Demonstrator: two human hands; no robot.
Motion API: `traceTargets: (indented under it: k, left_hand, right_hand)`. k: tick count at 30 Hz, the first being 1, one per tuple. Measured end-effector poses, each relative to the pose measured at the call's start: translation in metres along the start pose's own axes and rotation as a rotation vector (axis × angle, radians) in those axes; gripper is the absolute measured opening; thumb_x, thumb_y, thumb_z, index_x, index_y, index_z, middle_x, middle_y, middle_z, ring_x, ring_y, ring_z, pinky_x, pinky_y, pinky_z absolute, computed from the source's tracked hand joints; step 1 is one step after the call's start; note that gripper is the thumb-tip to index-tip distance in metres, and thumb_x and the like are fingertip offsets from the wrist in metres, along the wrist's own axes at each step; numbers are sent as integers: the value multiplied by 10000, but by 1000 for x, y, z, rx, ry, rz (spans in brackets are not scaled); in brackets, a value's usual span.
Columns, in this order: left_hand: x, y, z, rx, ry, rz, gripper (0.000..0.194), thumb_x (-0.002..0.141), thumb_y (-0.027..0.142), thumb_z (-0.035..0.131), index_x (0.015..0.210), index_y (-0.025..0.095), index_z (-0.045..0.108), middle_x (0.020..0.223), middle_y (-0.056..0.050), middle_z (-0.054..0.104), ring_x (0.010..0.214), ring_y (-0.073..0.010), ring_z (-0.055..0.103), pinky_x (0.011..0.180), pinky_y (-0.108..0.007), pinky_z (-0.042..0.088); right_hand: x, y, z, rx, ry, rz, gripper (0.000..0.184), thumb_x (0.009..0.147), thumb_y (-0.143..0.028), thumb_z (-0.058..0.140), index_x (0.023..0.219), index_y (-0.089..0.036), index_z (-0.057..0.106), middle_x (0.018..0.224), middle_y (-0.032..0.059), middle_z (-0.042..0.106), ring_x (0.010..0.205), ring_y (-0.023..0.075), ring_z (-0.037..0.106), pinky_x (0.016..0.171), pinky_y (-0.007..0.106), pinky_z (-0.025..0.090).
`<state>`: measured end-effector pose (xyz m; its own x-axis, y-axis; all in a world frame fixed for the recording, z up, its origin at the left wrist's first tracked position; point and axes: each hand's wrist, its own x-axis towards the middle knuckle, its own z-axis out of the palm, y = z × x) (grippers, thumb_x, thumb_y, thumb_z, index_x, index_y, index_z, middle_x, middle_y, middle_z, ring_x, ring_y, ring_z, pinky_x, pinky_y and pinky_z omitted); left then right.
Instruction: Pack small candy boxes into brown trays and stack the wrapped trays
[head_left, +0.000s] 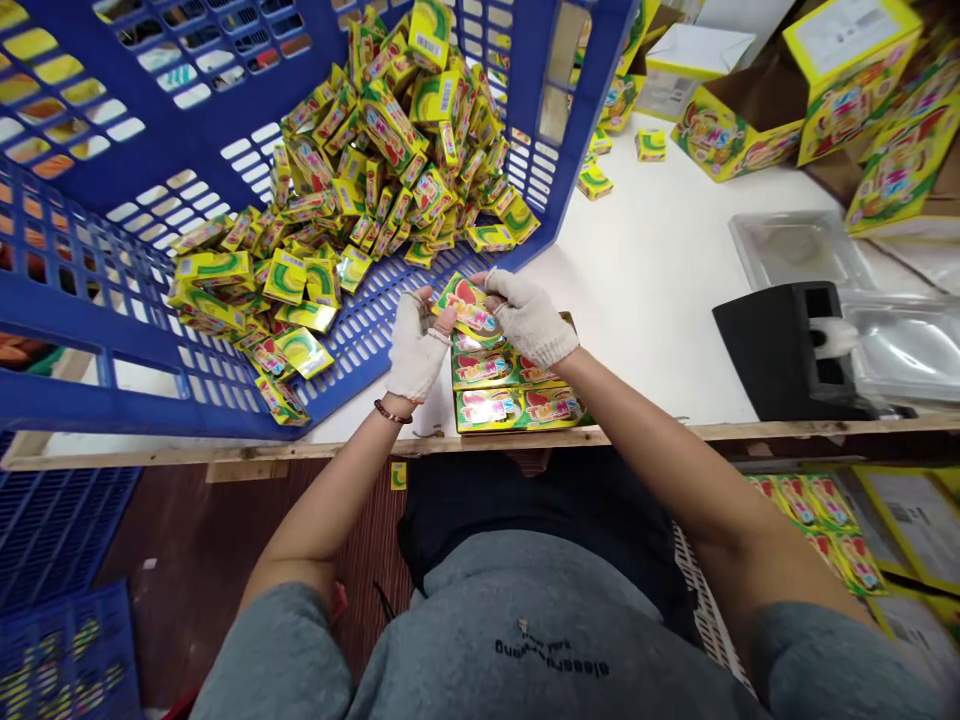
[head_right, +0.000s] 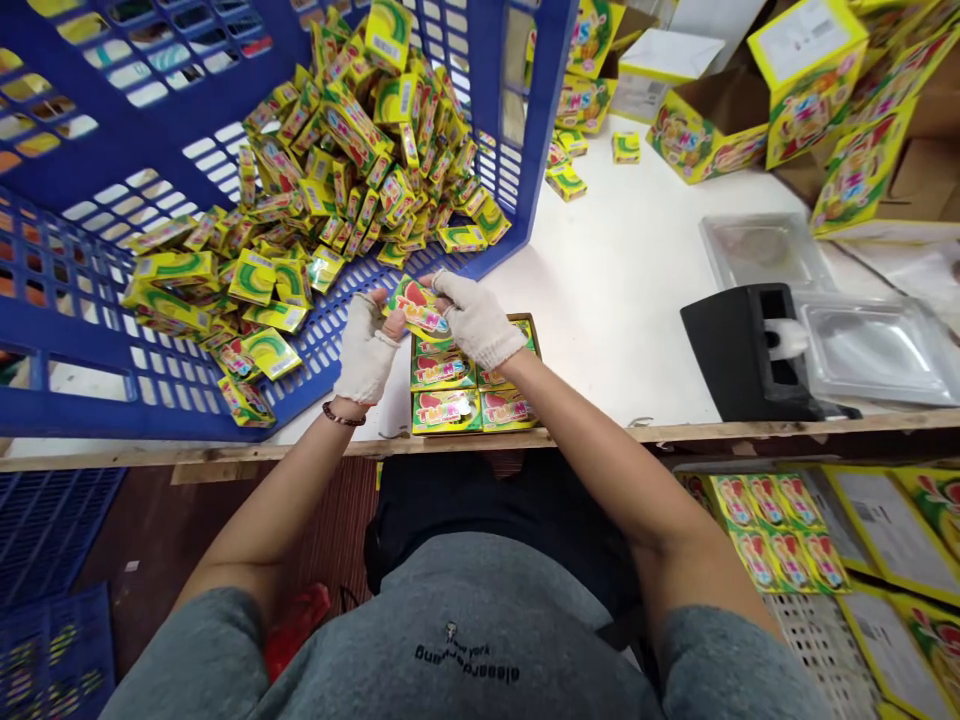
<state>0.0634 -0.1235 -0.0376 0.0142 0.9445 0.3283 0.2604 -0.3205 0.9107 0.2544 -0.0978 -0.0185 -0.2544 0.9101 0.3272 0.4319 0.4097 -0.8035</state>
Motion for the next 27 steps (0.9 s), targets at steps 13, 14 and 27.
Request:
traceTargets:
  k: [13,14,27]
  left_hand:
    - [-20,14,5,788,-267,235,343,1046,348,454,1244,142,644,1186,-151,700,1155,-284,656,1025,-425,551]
    - [-20,16,5,818,-275,236,343,1047,342,447,1230,131,645,1172,-160,698,1140,-291,656,1011,-431,552]
    - [-30,17,5,751,-349,198,258,1037,362,486,1044,195,683,1145,-147,700,1204,-310,657,1070,-469,539]
  right_hand:
    - [-14,17,18,-512,-245,-112,394,1051,-226,427,1232,-171,773,1338,149,750,1327,345,600,1133,550,415]
    - [-16,16,16,-544,-253,-116,404,1057,-237,421,1266,-159,757,1381,160,729,1357,359,579,1140,563,401]
    - [-28,20,11,-508,-299,-118,450,1067,-350,429,1417,-205,672,1534,129,630,1461,389,475,1197,621,332]
